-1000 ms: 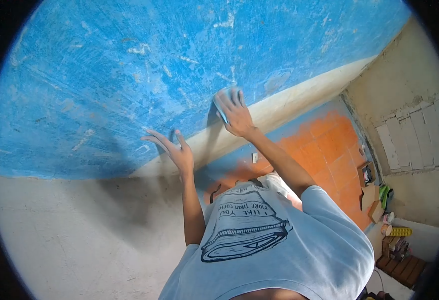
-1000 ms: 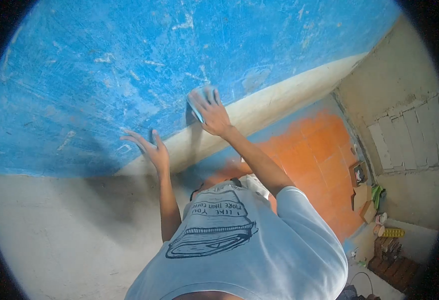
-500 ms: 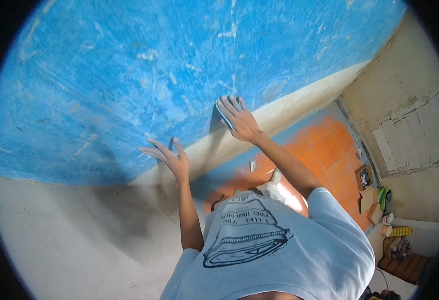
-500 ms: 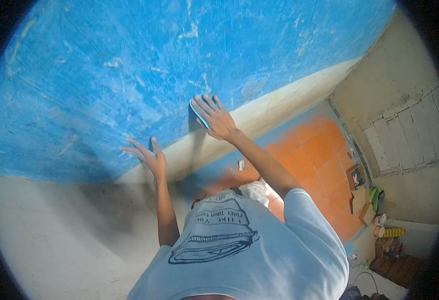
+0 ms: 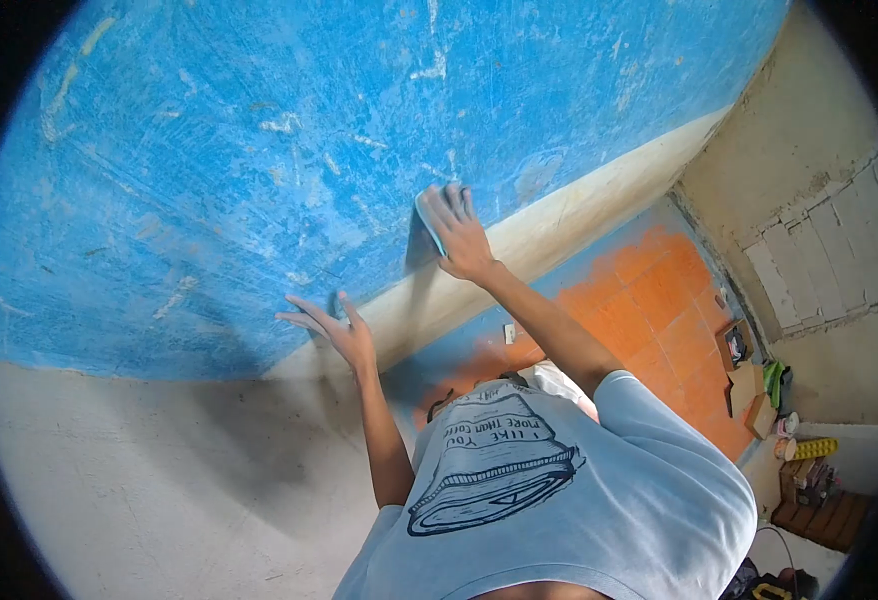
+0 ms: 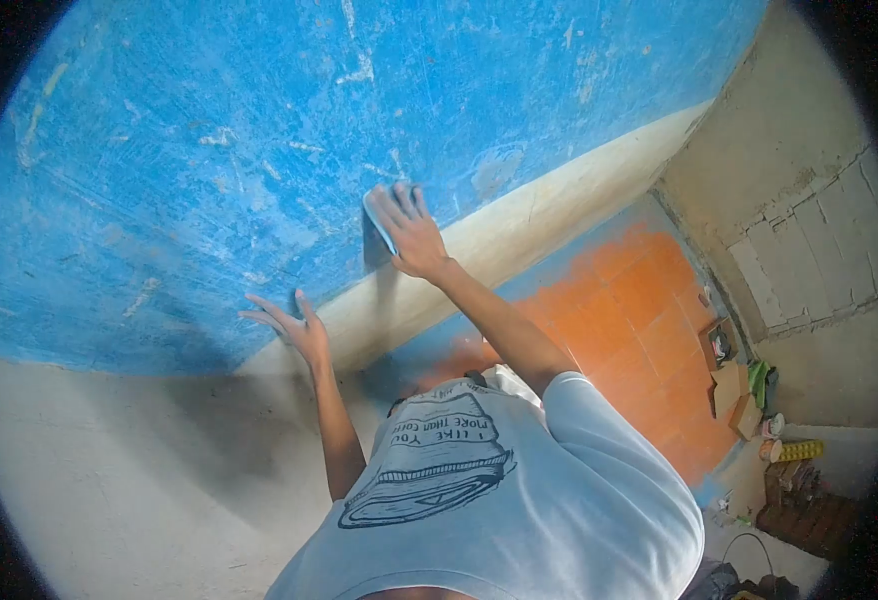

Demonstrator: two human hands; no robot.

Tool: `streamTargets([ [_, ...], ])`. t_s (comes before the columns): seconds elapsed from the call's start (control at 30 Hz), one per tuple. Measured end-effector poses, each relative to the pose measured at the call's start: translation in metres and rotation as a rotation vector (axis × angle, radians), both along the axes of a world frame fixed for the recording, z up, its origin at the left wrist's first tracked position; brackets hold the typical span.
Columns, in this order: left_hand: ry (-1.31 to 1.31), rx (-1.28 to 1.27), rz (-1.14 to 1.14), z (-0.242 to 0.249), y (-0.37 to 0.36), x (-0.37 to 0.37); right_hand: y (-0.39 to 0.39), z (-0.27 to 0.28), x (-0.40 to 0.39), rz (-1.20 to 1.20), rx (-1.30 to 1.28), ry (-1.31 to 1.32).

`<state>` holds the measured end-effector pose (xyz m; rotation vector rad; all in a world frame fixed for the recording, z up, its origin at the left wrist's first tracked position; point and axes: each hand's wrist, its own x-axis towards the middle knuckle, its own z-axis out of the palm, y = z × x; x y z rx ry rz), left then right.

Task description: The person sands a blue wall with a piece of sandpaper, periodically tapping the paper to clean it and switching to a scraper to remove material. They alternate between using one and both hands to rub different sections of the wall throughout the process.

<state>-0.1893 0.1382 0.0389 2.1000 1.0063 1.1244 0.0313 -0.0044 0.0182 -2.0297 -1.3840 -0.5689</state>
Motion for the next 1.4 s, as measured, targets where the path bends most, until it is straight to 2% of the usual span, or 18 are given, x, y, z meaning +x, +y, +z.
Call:
streamTargets([
  [0.13, -0.043, -0.075, 0.024, 0.015, 0.001, 0.003, 0.019, 0.010, 0.012, -0.594, 0.733, 0.500],
  [0.17, -0.048, -0.108, 0.021, 0.018, -0.002, 0.001, 0.025, -0.005, 0.013, -0.432, 0.759, 0.485],
  [0.27, -0.016, 0.001, 0.053, 0.000, 0.006, 0.006, -0.026, 0.002, 0.006, -0.032, -0.200, 0.085],
  [0.3, -0.014, -0.019, 0.047, 0.004, 0.007, 0.007, -0.029, -0.006, 0.016, -0.148, -0.082, -0.036],
  [0.4, -0.013, -0.070, 0.033, 0.005, 0.000, 0.007, 0.007, -0.011, 0.022, -0.722, 0.513, 0.392],
  [0.43, -0.021, -0.066, 0.028, 0.004, -0.001, 0.008, 0.009, -0.020, 0.014, -0.400, 0.540, 0.362],
  [0.53, -0.028, -0.016, 0.039, -0.005, 0.003, 0.016, -0.010, -0.002, -0.006, -0.052, -0.185, 0.039],
  [0.67, -0.071, -0.151, 0.007, 0.005, -0.008, 0.021, 0.019, 0.005, 0.003, -0.551, 0.623, 0.440],
  [0.8, -0.073, -0.133, -0.004, -0.005, -0.003, 0.025, -0.002, -0.005, -0.009, -0.141, -0.089, 0.077],
  [0.83, -0.066, -0.154, -0.005, -0.006, -0.004, 0.026, 0.000, -0.008, -0.004, -0.253, 0.198, 0.206],
  [0.93, -0.082, -0.173, -0.012, -0.009, -0.009, 0.023, 0.023, -0.008, -0.010, -0.450, 0.532, 0.464],
  [0.97, -0.095, -0.162, -0.021, -0.007, -0.007, 0.024, 0.016, -0.019, -0.014, -0.244, 0.321, 0.271],
  [1.07, -0.076, -0.148, -0.024, -0.008, -0.005, 0.026, -0.006, -0.014, -0.005, -0.137, -0.066, 0.015],
  [1.2, -0.107, -0.162, -0.032, -0.008, -0.007, 0.027, 0.022, -0.003, -0.014, -0.428, 0.560, 0.468],
  [1.23, -0.106, -0.147, -0.027, -0.010, -0.006, 0.028, 0.015, -0.003, -0.025, -0.265, 0.389, 0.366],
  [1.33, -0.077, -0.161, -0.021, -0.009, -0.001, 0.030, -0.010, -0.012, -0.015, -0.241, 0.053, 0.184],
  [1.37, -0.075, -0.173, -0.025, -0.010, -0.002, 0.028, -0.003, -0.009, -0.010, -0.320, 0.403, 0.452],
  [1.4, -0.073, -0.184, -0.029, -0.008, -0.004, 0.025, 0.003, -0.008, -0.013, -0.345, 0.420, 0.465],
])
